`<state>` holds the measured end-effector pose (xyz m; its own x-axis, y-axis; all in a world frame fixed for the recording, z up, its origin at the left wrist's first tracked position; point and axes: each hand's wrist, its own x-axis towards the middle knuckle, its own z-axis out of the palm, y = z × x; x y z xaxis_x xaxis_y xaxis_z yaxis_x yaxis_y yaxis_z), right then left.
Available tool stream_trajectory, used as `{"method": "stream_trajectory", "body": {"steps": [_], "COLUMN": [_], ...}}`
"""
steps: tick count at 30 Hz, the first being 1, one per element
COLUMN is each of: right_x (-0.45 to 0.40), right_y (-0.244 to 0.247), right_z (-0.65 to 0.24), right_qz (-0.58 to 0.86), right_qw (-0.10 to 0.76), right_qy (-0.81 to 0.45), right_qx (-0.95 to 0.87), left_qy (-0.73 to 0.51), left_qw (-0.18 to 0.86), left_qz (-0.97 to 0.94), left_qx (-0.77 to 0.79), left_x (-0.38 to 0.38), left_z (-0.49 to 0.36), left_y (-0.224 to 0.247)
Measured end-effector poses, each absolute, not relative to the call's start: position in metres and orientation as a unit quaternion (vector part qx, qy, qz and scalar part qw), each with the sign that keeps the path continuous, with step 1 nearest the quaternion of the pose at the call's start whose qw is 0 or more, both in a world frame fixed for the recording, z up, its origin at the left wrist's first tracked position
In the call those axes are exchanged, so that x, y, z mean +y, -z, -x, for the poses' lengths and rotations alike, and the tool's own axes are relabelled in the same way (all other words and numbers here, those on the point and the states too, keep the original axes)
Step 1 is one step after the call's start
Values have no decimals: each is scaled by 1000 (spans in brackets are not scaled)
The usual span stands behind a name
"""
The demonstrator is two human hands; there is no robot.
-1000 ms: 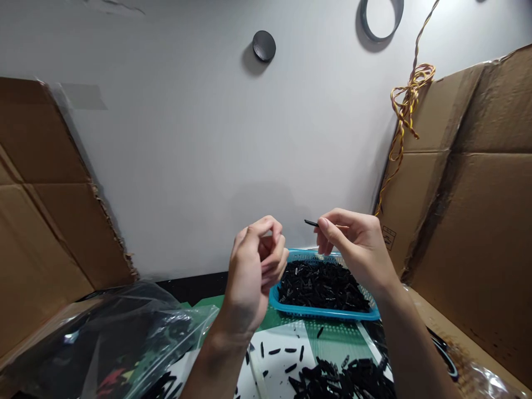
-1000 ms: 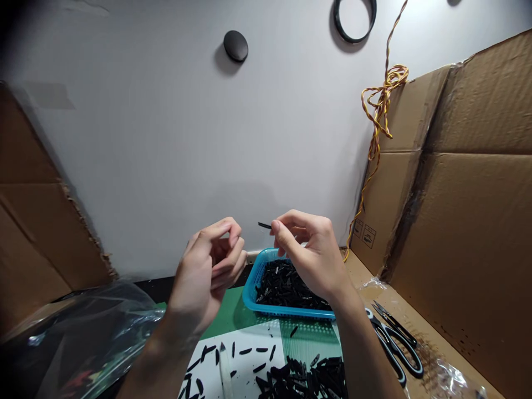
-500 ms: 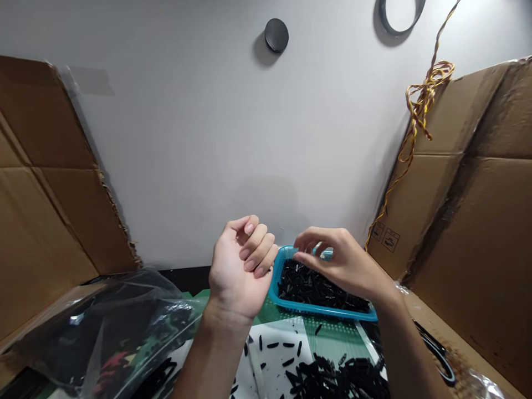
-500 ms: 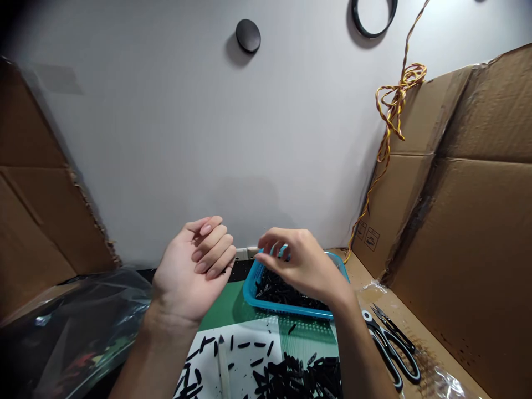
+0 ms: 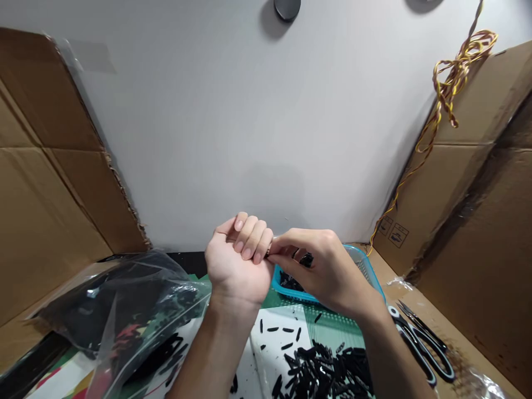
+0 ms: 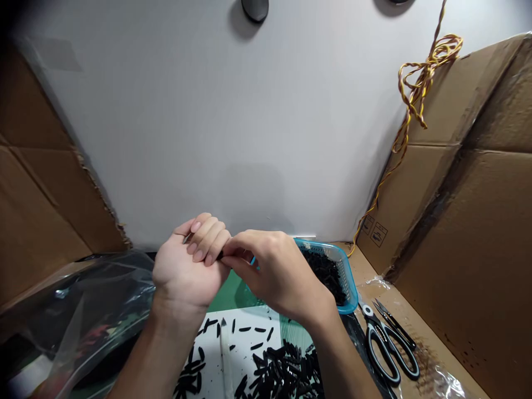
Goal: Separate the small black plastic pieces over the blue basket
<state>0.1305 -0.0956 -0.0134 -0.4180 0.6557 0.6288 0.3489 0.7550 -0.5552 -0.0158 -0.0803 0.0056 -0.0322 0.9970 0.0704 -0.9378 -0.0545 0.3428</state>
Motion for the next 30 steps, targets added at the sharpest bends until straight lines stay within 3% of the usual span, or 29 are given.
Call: {"method": "stream_trajectory", "body": {"steps": [5, 22, 25, 30], "right_x": [-91, -104, -105, -109], "right_y": [18, 12, 8, 6], "right_z": [-119, -144, -152, -164], "right_qz": [341, 272, 300, 326], "right_qw": [417, 523, 550, 586], "right_qy": [-105, -120, -105, -100], "right_qx": [-836, -799, -772, -735], "left_qy": [-715, -701, -664, -611], "left_qw": [682, 685, 702, 577], "left_qz": [-130, -170, -221, -503], "left_qx": [84, 103, 133, 200], "left_x": [-73, -76, -79, -82], "left_z": [24, 31, 22, -1], "left_y": [-3, -10, -13, -1]}}
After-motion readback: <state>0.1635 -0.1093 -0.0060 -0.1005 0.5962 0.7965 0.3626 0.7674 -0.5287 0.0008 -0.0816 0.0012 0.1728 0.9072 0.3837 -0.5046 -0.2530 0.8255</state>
